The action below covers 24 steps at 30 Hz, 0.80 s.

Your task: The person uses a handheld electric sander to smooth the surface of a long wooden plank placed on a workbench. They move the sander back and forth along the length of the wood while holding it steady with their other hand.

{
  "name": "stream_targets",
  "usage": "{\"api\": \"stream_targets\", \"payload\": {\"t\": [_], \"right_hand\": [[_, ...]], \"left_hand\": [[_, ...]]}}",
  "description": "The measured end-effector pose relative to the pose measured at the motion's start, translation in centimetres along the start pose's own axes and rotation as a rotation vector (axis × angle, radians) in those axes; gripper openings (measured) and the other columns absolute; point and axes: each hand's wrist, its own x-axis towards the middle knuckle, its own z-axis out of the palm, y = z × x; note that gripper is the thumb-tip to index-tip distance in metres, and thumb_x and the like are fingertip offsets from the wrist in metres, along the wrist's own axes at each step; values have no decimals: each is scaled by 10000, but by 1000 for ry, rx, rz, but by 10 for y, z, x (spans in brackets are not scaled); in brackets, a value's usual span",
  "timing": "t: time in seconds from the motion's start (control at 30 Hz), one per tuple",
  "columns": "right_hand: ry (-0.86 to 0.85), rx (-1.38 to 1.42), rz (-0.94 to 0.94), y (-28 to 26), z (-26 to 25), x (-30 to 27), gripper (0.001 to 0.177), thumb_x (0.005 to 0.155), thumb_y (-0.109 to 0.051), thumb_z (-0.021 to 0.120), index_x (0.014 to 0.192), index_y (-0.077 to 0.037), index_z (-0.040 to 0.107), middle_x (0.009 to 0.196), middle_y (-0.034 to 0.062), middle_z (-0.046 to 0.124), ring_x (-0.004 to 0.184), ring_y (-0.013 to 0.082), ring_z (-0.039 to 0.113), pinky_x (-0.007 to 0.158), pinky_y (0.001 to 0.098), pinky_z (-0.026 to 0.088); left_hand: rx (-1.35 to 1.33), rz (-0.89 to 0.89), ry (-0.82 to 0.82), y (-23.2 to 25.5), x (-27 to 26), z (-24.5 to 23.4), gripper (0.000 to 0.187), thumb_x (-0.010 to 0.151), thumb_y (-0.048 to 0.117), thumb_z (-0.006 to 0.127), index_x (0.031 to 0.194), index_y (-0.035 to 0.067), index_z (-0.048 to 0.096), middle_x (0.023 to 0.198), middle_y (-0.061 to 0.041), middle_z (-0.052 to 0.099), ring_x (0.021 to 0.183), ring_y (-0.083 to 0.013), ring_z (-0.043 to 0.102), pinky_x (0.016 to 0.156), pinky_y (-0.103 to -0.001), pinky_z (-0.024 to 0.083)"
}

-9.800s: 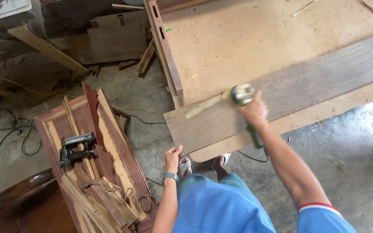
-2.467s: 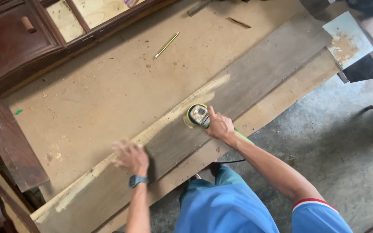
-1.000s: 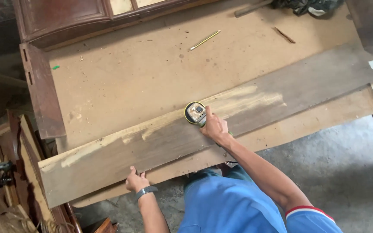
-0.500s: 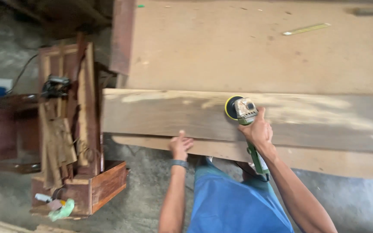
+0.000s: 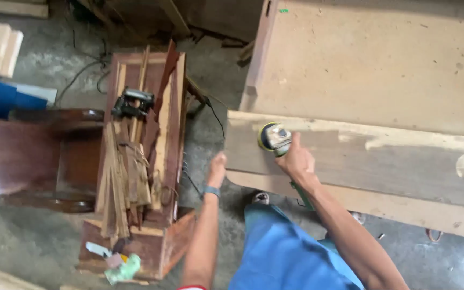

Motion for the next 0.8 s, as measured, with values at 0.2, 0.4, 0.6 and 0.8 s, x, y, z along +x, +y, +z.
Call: {"api": "stream_targets", "payload": {"t": [0.2, 0.4, 0.6, 0.8], "right_hand": [[8, -45, -132, -113, 21, -4, 737, 820, -282, 659, 1439, -145, 282, 1115, 225, 710, 1096, 424, 708, 945, 547, 564], [50, -171, -182, -141, 50, 18, 813, 806, -268, 706, 1459, -106, 250, 1041, 216, 694, 1006, 429, 729, 877, 549, 593], [75, -152, -79, -131, 45, 13, 823, 825, -255, 719, 1490, -96, 261, 1036, 224, 710, 1021, 420, 730, 884, 553, 592], [152, -148, 160, -66, 21, 21, 894, 815, -327, 720, 1544, -126, 241, 1101, 219, 732, 1101, 395, 714, 950, 539, 565]], "left_hand": [[-232, -405, -57, -18, -15, 3, 587, 988, 611, 665, 1062, 37, 762, 821, -132, 748, 658, -234, 719, 549, -388, 598], [-198, -532, -70, 57, -48, -1, 852, 939, 739, 617, 1225, -62, 666, 1144, -325, 668, 951, -440, 698, 687, -566, 604], [-174, -520, -92, 70, -48, -4, 748, 983, 667, 582, 1194, -41, 703, 1095, -332, 709, 989, -515, 702, 713, -591, 608], [-192, -492, -112, 79, -53, -5, 755, 1003, 656, 558, 1262, -43, 676, 1177, -352, 682, 1072, -532, 663, 778, -641, 584]]}}
